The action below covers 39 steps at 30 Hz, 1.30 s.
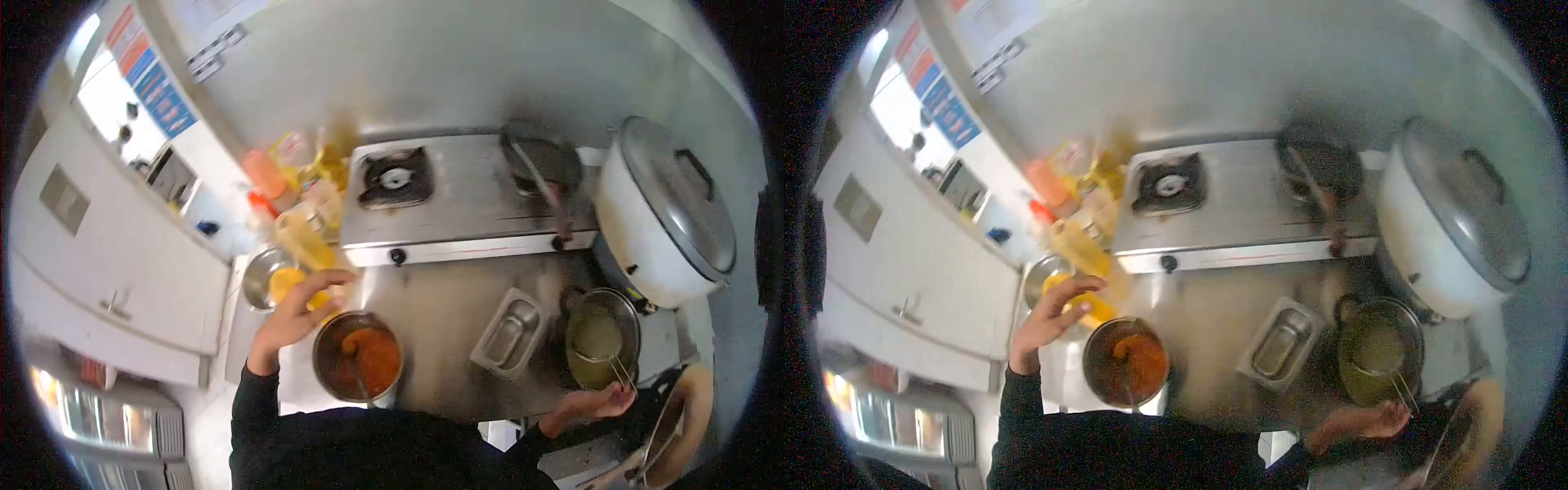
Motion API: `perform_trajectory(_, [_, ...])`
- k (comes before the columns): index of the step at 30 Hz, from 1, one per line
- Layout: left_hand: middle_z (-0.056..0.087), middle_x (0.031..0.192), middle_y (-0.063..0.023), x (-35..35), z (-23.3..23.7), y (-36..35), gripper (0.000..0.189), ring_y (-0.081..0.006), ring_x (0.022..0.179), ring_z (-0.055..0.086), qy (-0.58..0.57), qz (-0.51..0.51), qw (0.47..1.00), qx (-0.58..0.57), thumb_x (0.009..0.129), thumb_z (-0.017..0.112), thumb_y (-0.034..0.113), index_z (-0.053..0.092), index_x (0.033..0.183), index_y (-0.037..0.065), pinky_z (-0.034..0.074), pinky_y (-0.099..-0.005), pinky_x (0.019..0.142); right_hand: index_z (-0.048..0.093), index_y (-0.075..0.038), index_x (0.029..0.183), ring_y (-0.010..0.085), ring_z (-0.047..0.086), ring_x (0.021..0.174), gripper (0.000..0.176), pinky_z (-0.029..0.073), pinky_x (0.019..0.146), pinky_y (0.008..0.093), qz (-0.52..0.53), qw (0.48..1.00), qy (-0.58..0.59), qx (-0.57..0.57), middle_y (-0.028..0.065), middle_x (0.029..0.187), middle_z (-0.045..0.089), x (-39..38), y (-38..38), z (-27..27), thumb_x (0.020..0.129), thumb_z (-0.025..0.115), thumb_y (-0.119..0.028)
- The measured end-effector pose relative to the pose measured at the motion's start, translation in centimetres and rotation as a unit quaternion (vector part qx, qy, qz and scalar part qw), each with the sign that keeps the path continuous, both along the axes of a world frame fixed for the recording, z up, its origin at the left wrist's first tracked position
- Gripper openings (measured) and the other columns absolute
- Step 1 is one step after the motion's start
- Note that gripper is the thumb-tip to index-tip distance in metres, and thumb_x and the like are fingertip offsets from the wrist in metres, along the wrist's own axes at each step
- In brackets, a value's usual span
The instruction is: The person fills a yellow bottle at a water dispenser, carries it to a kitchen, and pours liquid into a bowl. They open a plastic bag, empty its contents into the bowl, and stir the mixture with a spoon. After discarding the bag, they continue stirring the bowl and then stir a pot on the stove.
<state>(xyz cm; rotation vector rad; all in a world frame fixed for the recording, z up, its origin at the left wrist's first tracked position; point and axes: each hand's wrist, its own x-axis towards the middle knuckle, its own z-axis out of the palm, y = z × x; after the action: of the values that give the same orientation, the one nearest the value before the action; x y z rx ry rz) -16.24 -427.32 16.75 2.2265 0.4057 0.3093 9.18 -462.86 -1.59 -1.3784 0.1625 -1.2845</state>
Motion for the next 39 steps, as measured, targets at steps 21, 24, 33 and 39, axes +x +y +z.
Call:
perform_trajectory(21, [0.049,0.086,-0.007,-9.8,-22.3,-5.0,0.04,-0.0104,0.057,0.05,-0.144,0.373,0.877,-0.265,0.079,0.05,0.004,0.037,0.116,-0.001,0.042,-0.0218,0.048,0.048,0.002,0.105,0.0089,0.046,0.049,0.029,0.042,0.046,0.023,0.733,0.526,0.26,-0.344,0.0033,0.061,0.048,-11.4,22.7,-4.5,0.076,0.05,-0.001])
perform_trajectory(24, [0.049,0.084,-0.0063,-7.4,-20.7,-1.8,0.038,-0.01,0.056,0.05,-0.158,0.341,0.886,-0.271,0.079,0.049,0.003,0.039,0.115,-0.001,0.042,-0.0213,0.047,0.047,0.002,0.108,0.0096,0.048,0.051,0.036,0.041,0.049,0.0234,0.741,0.553,0.271,-0.268,0.0046,0.063,0.052,-9.4,23.4,-4.2,0.073,0.052,-0.002])
perform_trajectory(33, [0.05,0.062,-0.0031,4.7,-9.3,10.7,0.026,-0.0084,0.051,0.05,-0.195,0.231,0.941,-0.154,0.077,0.049,0.007,0.05,0.102,-0.001,0.04,-0.0226,0.046,0.051,0.003,0.102,0.0058,0.046,0.05,0.027,0.039,0.045,0.02,0.733,0.637,0.176,-0.165,0.0003,0.06,0.049,0.2,31.6,9.1,0.077,0.052,-0.006])
perform_trajectory(39, [0.057,0.066,-0.0128,14.9,-12.3,23.5,0.023,-0.0204,0.056,0.056,-0.238,0.245,0.935,-0.095,0.072,0.053,0.014,0.054,0.089,-0.002,0.043,-0.0306,0.053,0.05,0.004,0.101,0.0066,0.046,0.051,0.027,0.038,0.045,0.0208,0.695,0.678,0.183,-0.156,0.0004,0.063,0.048,7.7,41.2,9.8,0.075,0.05,-0.001])
